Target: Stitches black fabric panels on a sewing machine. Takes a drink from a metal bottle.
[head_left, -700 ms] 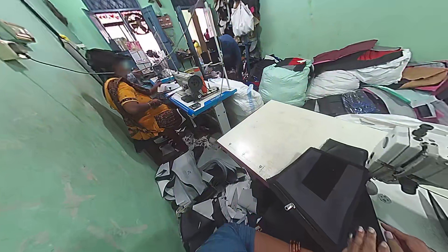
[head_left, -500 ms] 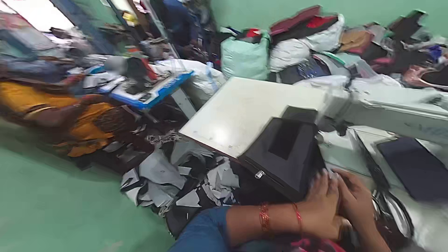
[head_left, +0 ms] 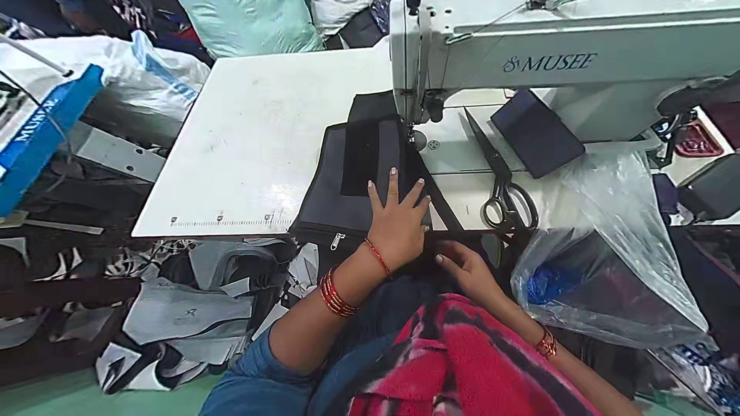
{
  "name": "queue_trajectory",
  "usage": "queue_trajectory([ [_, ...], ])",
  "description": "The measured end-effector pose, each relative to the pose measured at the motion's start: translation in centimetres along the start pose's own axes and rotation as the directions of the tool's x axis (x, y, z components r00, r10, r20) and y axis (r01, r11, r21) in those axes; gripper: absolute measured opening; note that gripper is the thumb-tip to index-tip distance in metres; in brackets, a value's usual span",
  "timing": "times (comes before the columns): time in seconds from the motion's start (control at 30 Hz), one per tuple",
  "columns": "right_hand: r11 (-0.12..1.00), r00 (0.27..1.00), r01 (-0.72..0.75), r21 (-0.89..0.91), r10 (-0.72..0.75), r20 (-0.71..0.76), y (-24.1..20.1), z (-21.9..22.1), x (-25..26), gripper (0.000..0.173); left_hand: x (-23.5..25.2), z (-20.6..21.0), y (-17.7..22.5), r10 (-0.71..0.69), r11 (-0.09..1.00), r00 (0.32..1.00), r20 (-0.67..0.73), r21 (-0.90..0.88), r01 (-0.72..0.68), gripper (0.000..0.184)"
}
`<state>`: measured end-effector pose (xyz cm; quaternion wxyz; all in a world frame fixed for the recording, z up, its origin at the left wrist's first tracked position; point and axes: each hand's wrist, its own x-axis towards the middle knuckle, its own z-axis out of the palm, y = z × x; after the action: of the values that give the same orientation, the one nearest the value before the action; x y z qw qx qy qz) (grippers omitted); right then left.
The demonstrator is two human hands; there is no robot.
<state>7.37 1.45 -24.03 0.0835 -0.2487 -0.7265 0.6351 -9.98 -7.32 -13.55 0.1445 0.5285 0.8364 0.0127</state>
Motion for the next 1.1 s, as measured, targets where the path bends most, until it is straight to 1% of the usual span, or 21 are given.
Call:
queue_trajectory([
  [0.07, 1.000, 0.999, -0.018, 0.011, 0.018, 0.032, -0.2, 0.4, 0.9, 0.036, 0.0, 0.6, 0.0, -0.001, 0.999, 1.000, 0.023, 0.054, -0.001, 0.051],
  [0.1, 0.999, 0.999, -0.013, 0.037, 0.011, 0.038, -0.4, 0.6, 1.3, 0.034, -0.1, 0.8, 0.0, 0.003, 0.998, 1.000, 0.007, 0.067, -0.004, 0.050],
  [0.23, 0.976, 0.998, 0.067, 0.209, -0.068, -0.001, -0.8, 1.8, 2.0, 0.022, -0.6, 1.3, -0.6, 0.034, 0.997, 0.998, -0.056, 0.066, -0.030, 0.045],
  [0.3, 0.971, 0.998, 0.062, 0.232, -0.055, -0.039, -1.0, 2.0, 2.2, 0.016, -0.7, 1.3, -0.9, 0.037, 0.998, 0.998, -0.060, 0.059, -0.034, 0.044],
  [0.37, 0.966, 0.997, 0.054, 0.251, -0.039, -0.064, -0.8, 2.0, 2.3, 0.019, -0.7, 1.2, -0.9, 0.031, 0.998, 0.999, -0.040, 0.058, -0.028, 0.043],
  [0.47, 0.969, 0.996, 0.071, 0.238, -0.055, -0.075, -0.5, 2.0, 2.3, 0.018, -0.9, 0.5, -1.1, -0.013, 0.996, 1.000, -0.025, 0.092, 0.015, 0.042],
  [0.57, 0.973, 0.995, 0.086, 0.214, -0.072, -0.075, -0.7, 1.8, 2.2, 0.018, -1.7, -0.3, -2.8, -0.023, 0.991, 0.985, -0.173, 0.124, 0.045, 0.039],
  [0.6, 0.973, 0.995, 0.081, 0.214, -0.067, -0.073, -0.7, 1.7, 2.1, 0.018, -2.0, -0.8, -3.6, -0.031, 0.992, 0.981, -0.191, 0.118, 0.054, 0.038],
  [0.63, 0.973, 0.996, 0.074, 0.218, -0.059, -0.073, -0.8, 1.7, 2.1, 0.018, -2.3, -1.5, -4.4, -0.057, 0.993, 0.985, -0.163, 0.088, 0.072, 0.037],
  [0.7, 0.972, 0.997, 0.058, 0.226, -0.045, -0.066, -1.1, 1.8, 2.1, 0.017, -2.6, -3.0, -5.6, -0.139, 0.990, 0.990, -0.002, 0.037, 0.139, 0.037],
  [0.73, 0.972, 0.998, 0.052, 0.229, -0.040, -0.058, -1.2, 1.8, 2.2, 0.017, -2.6, -3.4, -5.9, -0.159, 0.987, 0.986, 0.059, 0.038, 0.157, 0.036],
  [0.8, 0.972, 0.998, 0.047, 0.230, -0.037, -0.049, -1.3, 2.1, 2.2, 0.017, -2.3, -3.6, -5.7, -0.176, 0.981, 0.976, 0.127, 0.104, 0.163, 0.035],
  [0.83, 0.974, 0.998, 0.043, 0.222, -0.034, -0.046, -1.3, 2.2, 2.2, 0.017, -2.0, -3.7, -4.9, -0.178, 0.975, 0.974, 0.140, 0.159, 0.155, 0.033],
  [0.9, 0.981, 0.999, 0.034, 0.191, -0.026, -0.042, -1.4, 2.2, 2.2, 0.017, -1.3, -4.3, -2.1, -0.159, 0.960, 0.975, 0.156, 0.253, 0.116, 0.030],
  [0.97, 0.989, 1.000, 0.006, 0.151, -0.003, -0.023, -1.8, 2.0, 2.2, 0.017, -0.2, -4.6, 0.8, -0.061, 0.956, 0.986, 0.158, 0.294, 0.012, 0.030],
  [1.0, 0.991, 1.000, -0.001, 0.135, 0.004, -0.020, -2.0, 1.9, 2.1, 0.018, 0.6, -4.4, 1.7, 0.009, 0.961, 0.988, 0.152, 0.272, -0.050, 0.034],
  [1.03, 0.992, 1.000, -0.006, 0.127, 0.008, -0.019, -2.3, 1.9, 2.0, 0.018, 1.7, -4.1, 2.6, 0.049, 0.972, 0.986, 0.157, 0.218, -0.083, 0.040],
  [1.07, 0.992, 1.000, -0.004, 0.129, 0.007, -0.023, -2.4, 1.9, 2.0, 0.017, 2.8, -3.7, 3.4, 0.037, 0.985, 0.982, 0.186, 0.160, -0.067, 0.049],
  [1.1, 0.991, 1.000, -0.002, 0.134, 0.006, -0.025, -2.5, 1.9, 2.0, 0.016, 3.9, -3.3, 4.1, -0.023, 0.993, 0.974, 0.226, 0.115, -0.003, 0.059],
])
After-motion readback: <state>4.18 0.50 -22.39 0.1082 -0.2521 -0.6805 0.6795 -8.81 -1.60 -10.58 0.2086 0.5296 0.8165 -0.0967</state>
